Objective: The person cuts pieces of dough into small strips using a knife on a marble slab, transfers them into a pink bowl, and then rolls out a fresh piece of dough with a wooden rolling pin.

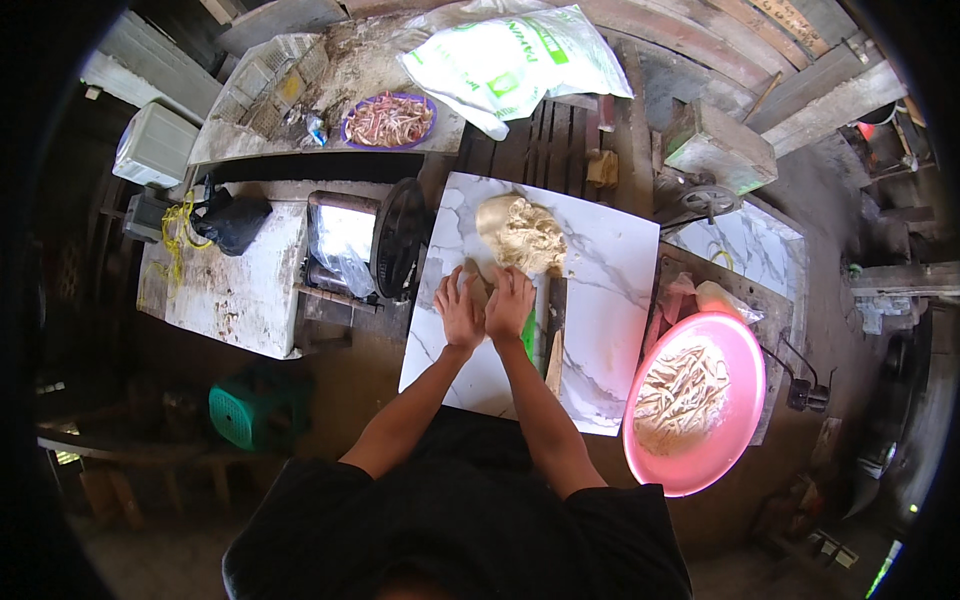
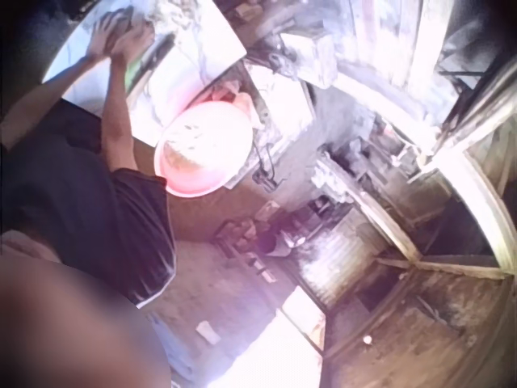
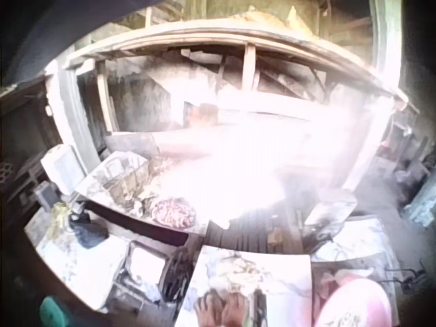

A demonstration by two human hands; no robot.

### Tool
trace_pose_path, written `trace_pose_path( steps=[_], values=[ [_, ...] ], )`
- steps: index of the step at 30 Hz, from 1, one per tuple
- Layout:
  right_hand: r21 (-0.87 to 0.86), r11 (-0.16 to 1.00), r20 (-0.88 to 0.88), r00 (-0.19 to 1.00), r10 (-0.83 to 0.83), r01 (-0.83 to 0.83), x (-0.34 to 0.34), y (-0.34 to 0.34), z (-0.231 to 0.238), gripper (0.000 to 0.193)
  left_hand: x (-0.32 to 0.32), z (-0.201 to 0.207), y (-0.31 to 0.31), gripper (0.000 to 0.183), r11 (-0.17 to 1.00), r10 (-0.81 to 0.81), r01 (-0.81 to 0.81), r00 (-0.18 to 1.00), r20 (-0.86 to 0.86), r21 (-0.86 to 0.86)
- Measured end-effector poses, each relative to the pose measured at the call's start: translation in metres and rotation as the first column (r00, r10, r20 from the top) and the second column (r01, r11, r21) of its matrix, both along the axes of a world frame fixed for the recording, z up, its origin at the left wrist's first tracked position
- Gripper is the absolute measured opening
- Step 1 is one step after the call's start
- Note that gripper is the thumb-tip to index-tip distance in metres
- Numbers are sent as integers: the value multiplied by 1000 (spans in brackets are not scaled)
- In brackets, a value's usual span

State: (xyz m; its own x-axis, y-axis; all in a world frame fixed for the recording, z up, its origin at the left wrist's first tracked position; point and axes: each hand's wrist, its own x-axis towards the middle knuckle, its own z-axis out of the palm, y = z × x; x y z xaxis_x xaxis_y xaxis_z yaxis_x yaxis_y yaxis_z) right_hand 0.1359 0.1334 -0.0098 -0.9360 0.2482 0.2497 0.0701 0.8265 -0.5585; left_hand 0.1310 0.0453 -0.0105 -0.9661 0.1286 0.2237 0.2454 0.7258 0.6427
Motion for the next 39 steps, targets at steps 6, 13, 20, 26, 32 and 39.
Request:
trace_pose_path(
  steps=[6,13,20,26,32,39],
  values=[
    [-9,999,-62,997,-52,51,-8,-1,2,34,-2,0,-1,48,999,15,-15,1000,-5,-31],
    [52,994,-109,990,-93,99,-32,4,-12,25,-31,-7,8,33,997,62,-59,995,-79,42],
    [-28,997,-28,997,77,-78,19,0,-4,52,-35,-2,-29,17,947,-297,272,944,144,171],
    [-18,999,141,989,-35,37,-1,-3,5,78,-54,-6,-24,19,890,-404,334,893,198,310],
    [-51,994,179,978,104,-97,0,12,7,68,-49,-2,-31,34,793,-544,307,746,385,526],
    [102,970,29,976,217,-219,-3,26,34,70,-56,32,-31,58,648,-691,653,720,-58,392]
  ],
)
